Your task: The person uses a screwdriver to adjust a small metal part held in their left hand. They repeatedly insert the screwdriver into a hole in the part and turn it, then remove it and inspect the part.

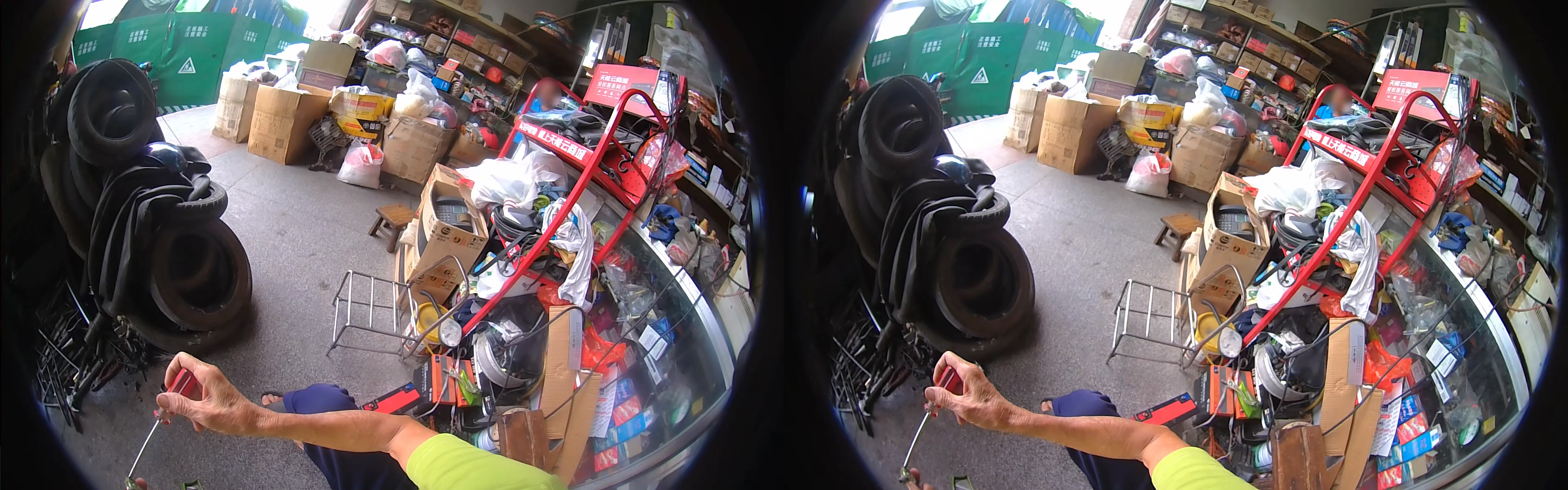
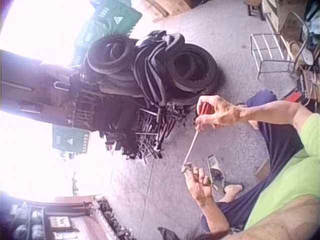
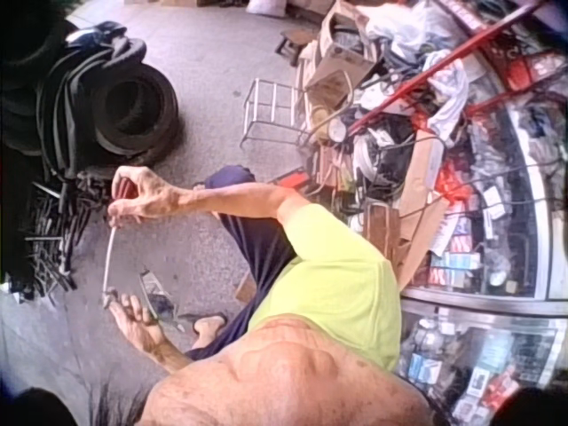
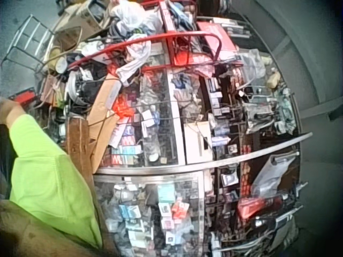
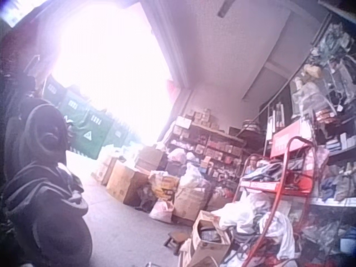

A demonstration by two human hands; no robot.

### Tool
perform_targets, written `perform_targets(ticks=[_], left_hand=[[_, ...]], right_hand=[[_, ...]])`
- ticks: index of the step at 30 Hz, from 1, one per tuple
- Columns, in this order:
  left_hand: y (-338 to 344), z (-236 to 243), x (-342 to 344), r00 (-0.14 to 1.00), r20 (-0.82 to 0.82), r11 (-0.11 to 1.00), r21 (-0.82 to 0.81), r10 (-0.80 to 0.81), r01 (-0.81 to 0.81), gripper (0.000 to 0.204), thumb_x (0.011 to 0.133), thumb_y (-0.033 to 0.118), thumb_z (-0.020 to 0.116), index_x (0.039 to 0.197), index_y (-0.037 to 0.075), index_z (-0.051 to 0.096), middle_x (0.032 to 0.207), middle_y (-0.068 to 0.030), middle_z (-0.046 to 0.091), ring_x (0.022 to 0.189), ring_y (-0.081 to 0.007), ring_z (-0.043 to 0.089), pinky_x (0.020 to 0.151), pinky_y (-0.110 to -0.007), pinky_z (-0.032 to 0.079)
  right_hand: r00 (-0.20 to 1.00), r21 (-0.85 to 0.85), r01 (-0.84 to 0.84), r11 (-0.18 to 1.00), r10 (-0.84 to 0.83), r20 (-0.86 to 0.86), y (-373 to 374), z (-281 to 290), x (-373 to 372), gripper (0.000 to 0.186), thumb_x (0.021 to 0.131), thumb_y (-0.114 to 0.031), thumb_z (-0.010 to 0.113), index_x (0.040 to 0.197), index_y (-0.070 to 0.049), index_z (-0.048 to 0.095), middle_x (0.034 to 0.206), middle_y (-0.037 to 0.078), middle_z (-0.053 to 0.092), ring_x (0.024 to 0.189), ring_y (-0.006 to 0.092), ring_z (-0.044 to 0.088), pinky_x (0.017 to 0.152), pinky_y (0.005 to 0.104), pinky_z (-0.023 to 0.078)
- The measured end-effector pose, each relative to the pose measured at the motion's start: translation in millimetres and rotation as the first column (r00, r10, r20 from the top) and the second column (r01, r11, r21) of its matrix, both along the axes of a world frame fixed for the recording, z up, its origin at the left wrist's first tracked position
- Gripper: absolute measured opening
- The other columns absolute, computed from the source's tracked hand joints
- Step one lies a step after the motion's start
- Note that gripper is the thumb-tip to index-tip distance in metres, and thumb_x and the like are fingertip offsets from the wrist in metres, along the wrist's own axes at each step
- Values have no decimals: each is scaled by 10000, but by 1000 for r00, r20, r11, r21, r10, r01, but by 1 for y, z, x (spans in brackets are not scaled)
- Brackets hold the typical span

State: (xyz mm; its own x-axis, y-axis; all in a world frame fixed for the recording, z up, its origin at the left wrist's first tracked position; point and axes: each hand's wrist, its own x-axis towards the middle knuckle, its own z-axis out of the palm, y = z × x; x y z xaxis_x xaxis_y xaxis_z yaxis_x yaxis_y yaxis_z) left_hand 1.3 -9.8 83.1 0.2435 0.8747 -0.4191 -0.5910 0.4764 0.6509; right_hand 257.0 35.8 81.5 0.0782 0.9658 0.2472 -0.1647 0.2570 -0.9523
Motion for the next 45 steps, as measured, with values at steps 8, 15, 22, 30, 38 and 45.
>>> perform_targets(ticks=[8,15,22,30,38,45], left_hand=[[6,-10,-16,994,97,997,-70,45,-38,334,1047,222,388,1325,43,431,821,-10,449,586,-70,324,378,-177,244],[9,-13,-21,997,12,995,-69,72,-71,328,1031,232,437,1297,45,481,850,-6,502,625,-64,396,394,-167,309],[3,-25,-15,836,-544,973,223,77,55,267,986,189,545,1214,54,574,781,23,514,591,-22,394,414,-198,290],[0,-13,-5,340,-868,847,458,362,271,380,990,179,507,1301,-38,529,1227,-206,593,1113,-302,562,978,-346,417],[7,-13,-13,141,-818,753,571,558,328,408,1004,216,478,1338,-16,501,1300,-213,548,1210,-303,512,1012,-358,398],[7,-12,-16,417,-772,816,567,480,111,409,963,26,498,1370,0,464,1214,-151,600,1071,-237,583,936,-306,443]], right_hand=[[996,-5,87,996,-87,18,0,6,5,405,886,-413,665,995,-78,465,825,124,692,514,97,589,391,191,451],[990,2,142,990,-142,18,3,1,8,378,894,-383,666,994,-73,475,826,126,696,476,85,566,374,186,431],[990,4,138,990,-138,3,2,4,6,387,888,-389,670,1000,-74,475,827,119,697,544,103,619,379,191,440],[991,-23,135,991,-134,16,0,4,6,382,886,-389,673,1001,-79,482,816,114,694,506,99,589,382,194,444],[988,-26,155,988,-154,22,3,6,1,367,880,-371,688,1009,-87,493,820,97,691,505,95,581,396,198,448],[981,-36,186,982,-184,58,-1,9,-1,384,873,-378,696,1010,-81,496,770,87,659,478,85,558,397,192,448]])
